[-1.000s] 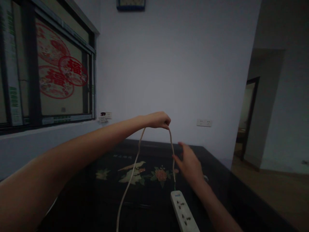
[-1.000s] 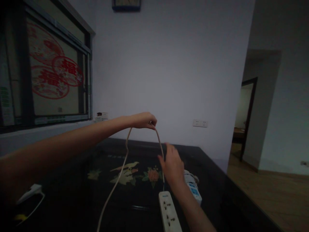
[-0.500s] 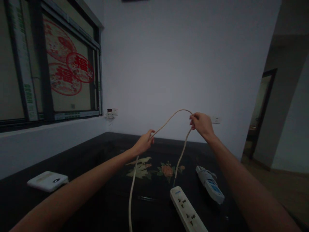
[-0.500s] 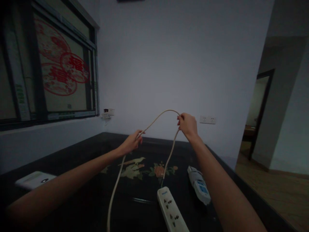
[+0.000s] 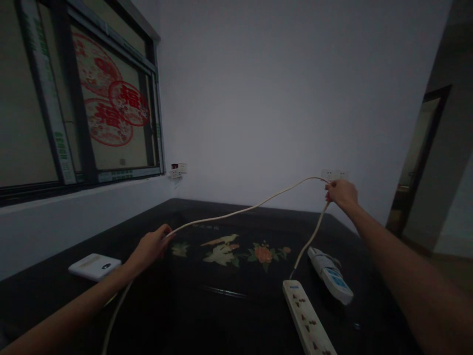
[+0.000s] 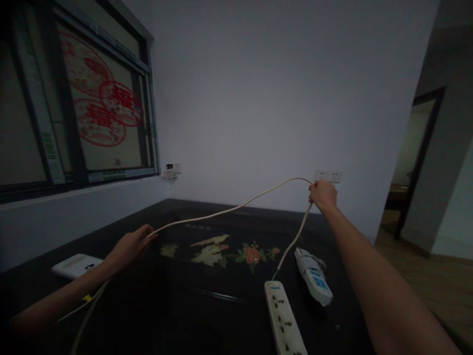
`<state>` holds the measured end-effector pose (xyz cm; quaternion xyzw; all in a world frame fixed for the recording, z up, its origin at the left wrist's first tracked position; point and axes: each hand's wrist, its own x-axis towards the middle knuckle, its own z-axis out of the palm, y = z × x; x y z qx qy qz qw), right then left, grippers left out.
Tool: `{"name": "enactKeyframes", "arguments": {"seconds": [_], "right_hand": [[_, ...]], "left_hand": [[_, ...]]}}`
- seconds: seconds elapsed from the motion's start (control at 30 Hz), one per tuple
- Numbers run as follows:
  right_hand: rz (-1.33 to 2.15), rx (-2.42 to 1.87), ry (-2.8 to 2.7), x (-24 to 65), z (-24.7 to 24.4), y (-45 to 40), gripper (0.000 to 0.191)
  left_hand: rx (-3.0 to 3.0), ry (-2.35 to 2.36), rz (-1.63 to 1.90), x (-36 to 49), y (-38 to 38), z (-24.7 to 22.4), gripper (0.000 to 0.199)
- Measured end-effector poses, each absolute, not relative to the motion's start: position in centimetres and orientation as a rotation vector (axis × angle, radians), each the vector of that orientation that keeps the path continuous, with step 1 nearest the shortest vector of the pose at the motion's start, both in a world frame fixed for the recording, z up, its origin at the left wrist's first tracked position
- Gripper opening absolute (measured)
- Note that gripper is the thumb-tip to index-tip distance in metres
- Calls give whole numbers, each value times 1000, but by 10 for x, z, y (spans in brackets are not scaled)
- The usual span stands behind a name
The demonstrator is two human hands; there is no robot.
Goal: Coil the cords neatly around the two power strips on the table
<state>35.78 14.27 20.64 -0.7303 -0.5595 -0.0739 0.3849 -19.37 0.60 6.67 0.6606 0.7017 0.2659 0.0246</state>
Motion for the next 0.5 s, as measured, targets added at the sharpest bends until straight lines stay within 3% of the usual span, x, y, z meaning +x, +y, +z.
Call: {"name": "enactKeyframes", "arguments": {"seconds": [0.2,0.4,0.5], "right_hand": [[-181,-1937,-1439,372,191,149,20],[-136,-1912,-1584,369,175,152,20],[-157,-1878,-1668,361,173,149,16]], "left_hand": [[2389,1943,854,-201,-34,109,34],[2383,1874,861,-199,-26,231,33],[2273,1803,1056,-186,-21,284,26]]}}
